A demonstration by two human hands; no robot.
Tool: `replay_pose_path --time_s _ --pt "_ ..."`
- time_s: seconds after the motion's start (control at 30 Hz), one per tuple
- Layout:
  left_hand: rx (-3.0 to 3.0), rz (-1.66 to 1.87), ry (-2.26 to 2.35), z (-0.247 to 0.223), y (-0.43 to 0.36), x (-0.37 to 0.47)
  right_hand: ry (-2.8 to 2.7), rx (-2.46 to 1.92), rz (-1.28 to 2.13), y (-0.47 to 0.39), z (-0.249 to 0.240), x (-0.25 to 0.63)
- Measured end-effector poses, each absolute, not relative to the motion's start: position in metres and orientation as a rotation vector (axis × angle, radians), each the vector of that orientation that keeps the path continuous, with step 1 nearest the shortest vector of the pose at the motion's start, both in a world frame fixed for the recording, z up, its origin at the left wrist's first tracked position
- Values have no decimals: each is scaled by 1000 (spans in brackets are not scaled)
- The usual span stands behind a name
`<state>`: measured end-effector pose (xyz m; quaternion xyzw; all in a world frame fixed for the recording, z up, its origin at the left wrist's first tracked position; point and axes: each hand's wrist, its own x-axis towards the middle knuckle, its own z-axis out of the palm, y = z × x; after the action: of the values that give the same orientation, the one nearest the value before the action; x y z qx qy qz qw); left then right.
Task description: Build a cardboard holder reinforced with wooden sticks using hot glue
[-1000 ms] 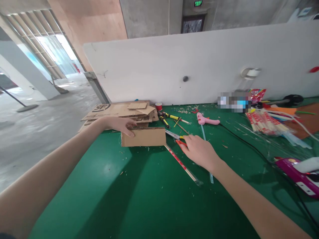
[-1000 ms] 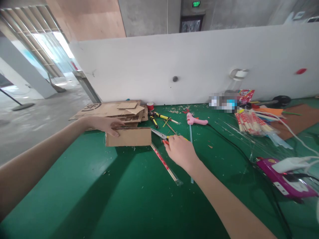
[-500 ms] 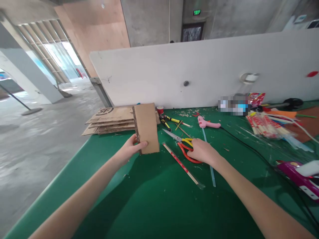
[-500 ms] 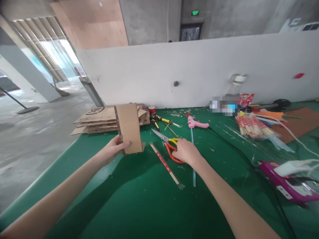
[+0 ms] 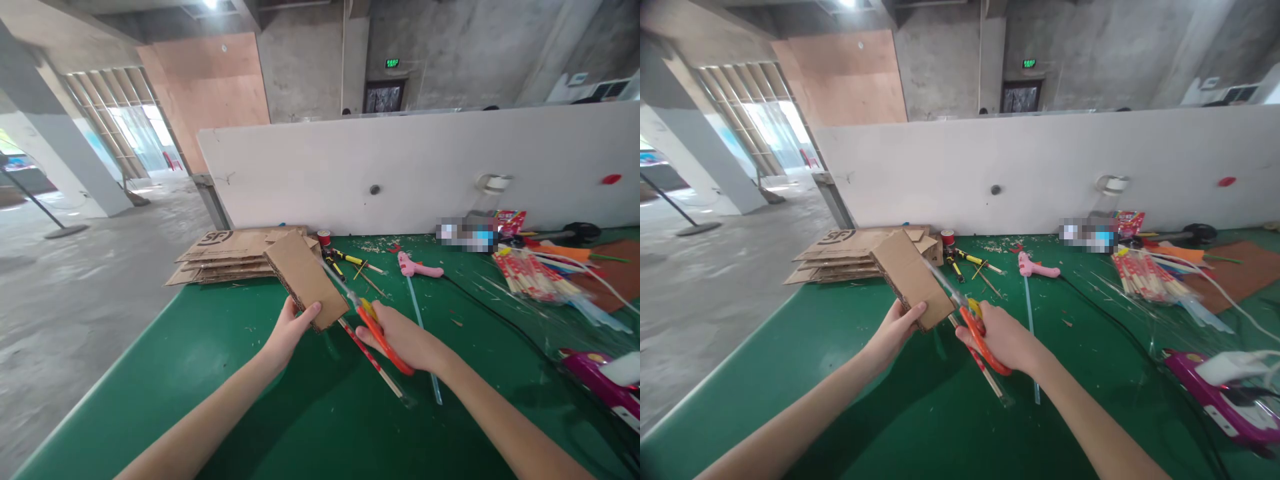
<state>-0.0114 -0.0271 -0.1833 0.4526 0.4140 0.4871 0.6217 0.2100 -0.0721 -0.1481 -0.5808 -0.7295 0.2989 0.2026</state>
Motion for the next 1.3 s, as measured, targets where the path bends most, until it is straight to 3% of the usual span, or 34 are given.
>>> replay_pose_path --time_s 1.3 --pt "958 1171 905 -205 -40 2 -2262 -1801 622 -74 -147 208"
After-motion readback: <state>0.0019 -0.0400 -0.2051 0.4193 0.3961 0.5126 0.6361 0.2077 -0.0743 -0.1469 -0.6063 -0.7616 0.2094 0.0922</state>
